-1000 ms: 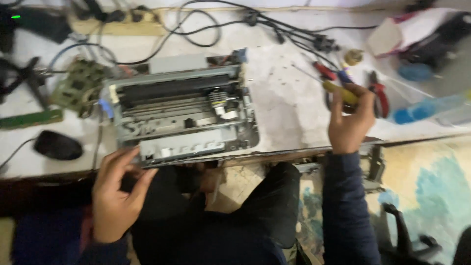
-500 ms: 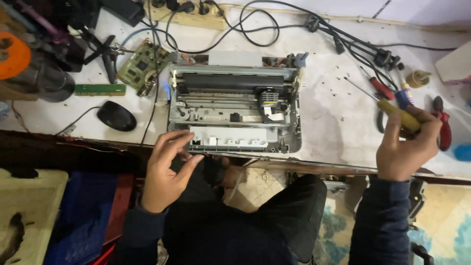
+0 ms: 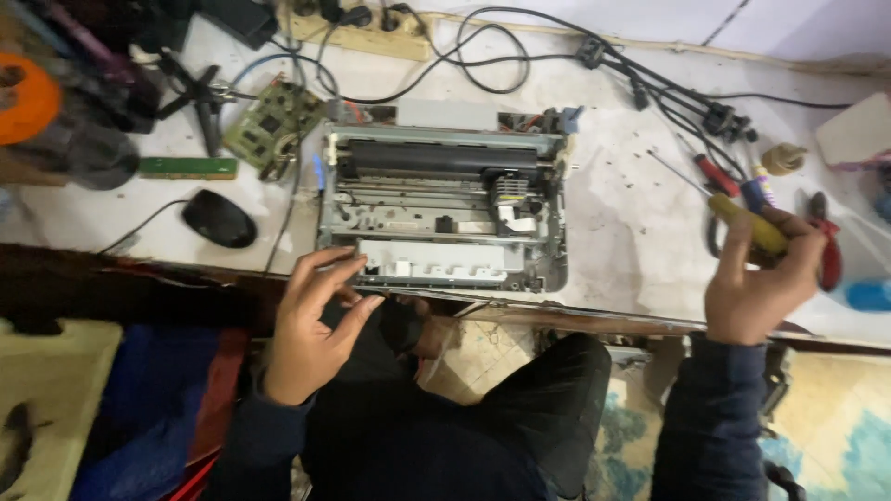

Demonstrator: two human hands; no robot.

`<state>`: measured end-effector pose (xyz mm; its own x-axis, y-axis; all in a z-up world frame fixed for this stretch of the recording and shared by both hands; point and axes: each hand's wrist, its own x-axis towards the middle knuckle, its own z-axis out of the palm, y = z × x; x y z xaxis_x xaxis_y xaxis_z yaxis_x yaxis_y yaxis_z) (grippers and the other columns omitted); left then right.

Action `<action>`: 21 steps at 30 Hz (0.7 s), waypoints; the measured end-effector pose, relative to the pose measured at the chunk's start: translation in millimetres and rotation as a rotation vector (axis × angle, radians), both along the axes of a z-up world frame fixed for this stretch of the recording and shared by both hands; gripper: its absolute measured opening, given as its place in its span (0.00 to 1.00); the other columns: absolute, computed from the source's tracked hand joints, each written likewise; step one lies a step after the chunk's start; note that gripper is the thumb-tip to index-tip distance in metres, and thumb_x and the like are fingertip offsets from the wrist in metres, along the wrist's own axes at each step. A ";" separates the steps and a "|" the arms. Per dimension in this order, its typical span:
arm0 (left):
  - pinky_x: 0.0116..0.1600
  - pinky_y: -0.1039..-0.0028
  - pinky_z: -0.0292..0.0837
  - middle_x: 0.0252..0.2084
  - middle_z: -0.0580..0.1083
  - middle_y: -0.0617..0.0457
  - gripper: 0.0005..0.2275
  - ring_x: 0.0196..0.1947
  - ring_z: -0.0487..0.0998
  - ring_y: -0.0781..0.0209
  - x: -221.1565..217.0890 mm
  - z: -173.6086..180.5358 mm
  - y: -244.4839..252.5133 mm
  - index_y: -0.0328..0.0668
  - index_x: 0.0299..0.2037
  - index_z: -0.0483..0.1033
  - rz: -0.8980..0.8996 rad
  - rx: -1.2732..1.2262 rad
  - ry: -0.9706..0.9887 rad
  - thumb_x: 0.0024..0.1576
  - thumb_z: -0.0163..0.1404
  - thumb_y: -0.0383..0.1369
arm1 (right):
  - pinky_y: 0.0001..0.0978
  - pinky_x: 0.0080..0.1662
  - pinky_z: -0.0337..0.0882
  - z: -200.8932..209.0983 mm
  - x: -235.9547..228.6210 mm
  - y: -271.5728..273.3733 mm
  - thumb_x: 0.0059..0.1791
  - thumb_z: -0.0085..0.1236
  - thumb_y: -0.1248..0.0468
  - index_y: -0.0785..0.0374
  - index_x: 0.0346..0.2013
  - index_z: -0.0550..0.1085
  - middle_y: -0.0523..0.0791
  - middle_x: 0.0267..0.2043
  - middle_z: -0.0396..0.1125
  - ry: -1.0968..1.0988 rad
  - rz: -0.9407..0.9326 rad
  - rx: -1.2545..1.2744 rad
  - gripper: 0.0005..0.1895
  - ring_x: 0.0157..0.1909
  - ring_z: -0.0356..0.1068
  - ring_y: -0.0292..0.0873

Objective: The person uses a screwdriver to manipulate internal components of a disassembled printer on a cluttered workbench. They then pick up an orange circuit board, inspect it, and place it into the printer chassis.

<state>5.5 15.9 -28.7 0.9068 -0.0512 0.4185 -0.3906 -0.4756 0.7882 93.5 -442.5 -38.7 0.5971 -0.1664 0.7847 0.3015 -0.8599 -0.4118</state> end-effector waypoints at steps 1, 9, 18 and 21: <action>0.48 0.73 0.83 0.60 0.68 0.42 0.17 0.36 0.80 0.60 -0.4 0.5 -0.1 0.36 0.59 0.74 -0.008 0.009 0.007 0.59 0.58 0.27 | 0.42 0.45 0.74 0.1 -1.5 0.2 0.64 0.62 0.72 0.77 0.53 0.69 0.60 0.47 0.70 0.004 0.017 0.042 0.11 0.44 0.72 0.55; 0.49 0.70 0.81 0.63 0.64 0.43 0.17 0.39 0.78 0.60 0.8 -5.4 -0.2 0.40 0.58 0.75 0.017 0.082 -0.042 0.59 0.59 0.29 | 0.45 0.53 0.76 0.2 -19.1 10.7 0.64 0.57 0.77 0.79 0.56 0.65 0.66 0.53 0.68 0.022 0.087 0.104 0.10 0.51 0.72 0.61; 0.49 0.72 0.80 0.63 0.64 0.42 0.20 0.40 0.76 0.60 3.6 -16.1 -2.3 0.40 0.60 0.73 0.029 0.051 -0.019 0.58 0.61 0.28 | 0.35 0.42 0.73 -18.9 -46.1 29.4 0.62 0.54 0.71 0.69 0.51 0.65 0.54 0.49 0.63 -0.026 -0.033 0.487 0.07 0.42 0.69 0.47; 0.48 0.72 0.80 0.63 0.64 0.43 0.20 0.40 0.77 0.60 2.8 -14.3 -3.1 0.39 0.61 0.74 0.020 0.035 0.002 0.58 0.60 0.28 | 0.35 0.42 0.75 -29.0 -57.8 28.9 0.63 0.54 0.63 0.70 0.52 0.66 0.56 0.49 0.63 -0.059 -0.027 0.497 0.12 0.45 0.72 0.51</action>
